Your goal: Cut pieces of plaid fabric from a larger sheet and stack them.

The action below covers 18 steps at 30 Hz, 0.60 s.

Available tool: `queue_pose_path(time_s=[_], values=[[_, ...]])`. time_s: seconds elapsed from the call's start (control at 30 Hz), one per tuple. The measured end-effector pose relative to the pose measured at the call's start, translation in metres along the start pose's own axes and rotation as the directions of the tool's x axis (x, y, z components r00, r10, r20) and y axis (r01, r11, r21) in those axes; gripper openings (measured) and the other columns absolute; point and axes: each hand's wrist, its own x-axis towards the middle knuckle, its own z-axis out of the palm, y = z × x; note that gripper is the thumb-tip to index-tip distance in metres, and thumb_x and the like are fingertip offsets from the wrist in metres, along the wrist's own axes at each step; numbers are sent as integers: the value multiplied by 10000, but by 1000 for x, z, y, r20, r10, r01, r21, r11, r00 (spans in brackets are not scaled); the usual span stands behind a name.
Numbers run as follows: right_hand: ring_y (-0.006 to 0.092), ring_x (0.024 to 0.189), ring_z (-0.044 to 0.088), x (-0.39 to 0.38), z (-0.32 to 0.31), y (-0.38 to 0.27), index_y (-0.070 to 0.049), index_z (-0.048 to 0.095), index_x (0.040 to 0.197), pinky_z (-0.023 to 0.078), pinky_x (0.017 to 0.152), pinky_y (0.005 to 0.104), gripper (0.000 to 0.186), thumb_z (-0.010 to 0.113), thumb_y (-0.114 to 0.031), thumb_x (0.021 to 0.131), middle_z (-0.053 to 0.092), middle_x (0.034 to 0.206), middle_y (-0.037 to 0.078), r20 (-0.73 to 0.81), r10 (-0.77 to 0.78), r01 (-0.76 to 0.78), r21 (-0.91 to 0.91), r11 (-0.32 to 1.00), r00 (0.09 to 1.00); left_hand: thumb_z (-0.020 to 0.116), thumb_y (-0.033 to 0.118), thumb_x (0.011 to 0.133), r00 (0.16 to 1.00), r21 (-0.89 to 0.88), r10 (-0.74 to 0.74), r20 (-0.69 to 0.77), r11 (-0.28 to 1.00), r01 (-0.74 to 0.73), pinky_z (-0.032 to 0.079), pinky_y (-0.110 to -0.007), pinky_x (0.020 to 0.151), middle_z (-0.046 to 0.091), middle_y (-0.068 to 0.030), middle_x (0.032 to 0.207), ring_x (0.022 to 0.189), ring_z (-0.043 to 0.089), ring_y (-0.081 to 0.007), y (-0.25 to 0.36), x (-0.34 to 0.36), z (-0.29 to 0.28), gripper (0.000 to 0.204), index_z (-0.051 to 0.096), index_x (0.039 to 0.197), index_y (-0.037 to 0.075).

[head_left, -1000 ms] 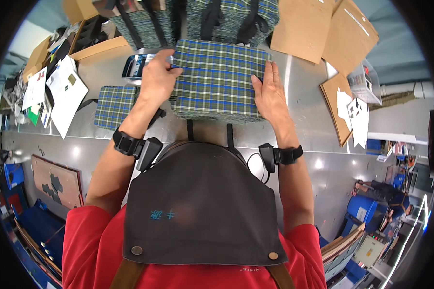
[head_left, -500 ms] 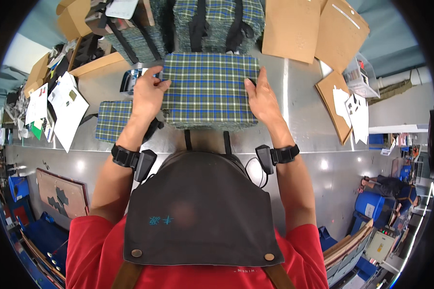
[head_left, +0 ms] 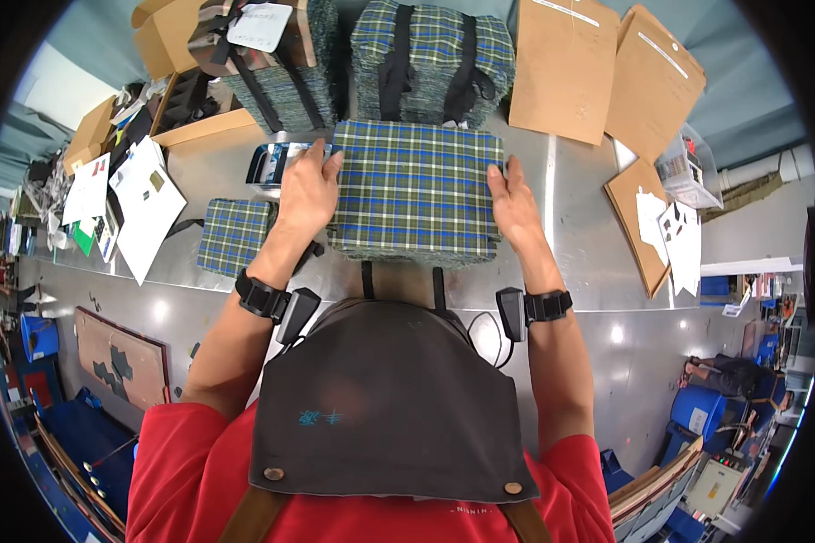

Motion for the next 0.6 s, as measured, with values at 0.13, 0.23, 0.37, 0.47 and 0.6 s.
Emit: queue_pose_path(time_s=[0.13,0.23,0.37,0.47,0.6], values=[[474,1337,528,-5,7,-5,54,292,1557,417,1128,477,732,414,-489,1082,554,1415,335,90,28,-40,137,990,996,565,249,1045,986,-52,-102,134,993,109,507,-531,945,642,-394,1143,1119,616,-533,0,-6,14,482,535,1367,-109],[475,1331,533,-5,6,-1,54,315,1538,421,1123,467,707,397,-483,1087,576,1395,326,70,9,-18,130,991,998,564,246,1041,989,-55,-68,134,996,76,508,-539,940,643,-388,1148,1111,619,-536,-2,-5,18,485,533,1372,-107],[473,1341,521,2,1,7,47,341,1524,422,1112,489,701,453,-477,1071,542,1438,314,77,37,-45,109,993,996,593,250,1025,979,25,-86,187,996,82,501,-534,981,640,-364,1204,1150,610,-528,12,10,2,455,566,1324,-92],[471,1393,463,-24,-1,-33,34,382,1517,399,1118,536,730,536,-490,1032,465,1513,302,-194,-318,284,-183,941,928,600,299,1030,939,186,300,-166,945,-269,455,-520,1067,579,-299,1387,1327,529,-463,14,22,5,479,556,1389,-14],[441,1479,344,-51,16,-58,-26,441,1518,325,1137,615,721,584,-505,999,373,1587,274,21,-605,536,-490,688,796,610,396,1003,895,267,398,200,857,-441,320,-681,1136,489,-193,1528,1461,386,-420,46,38,18,520,574,1432,103]])
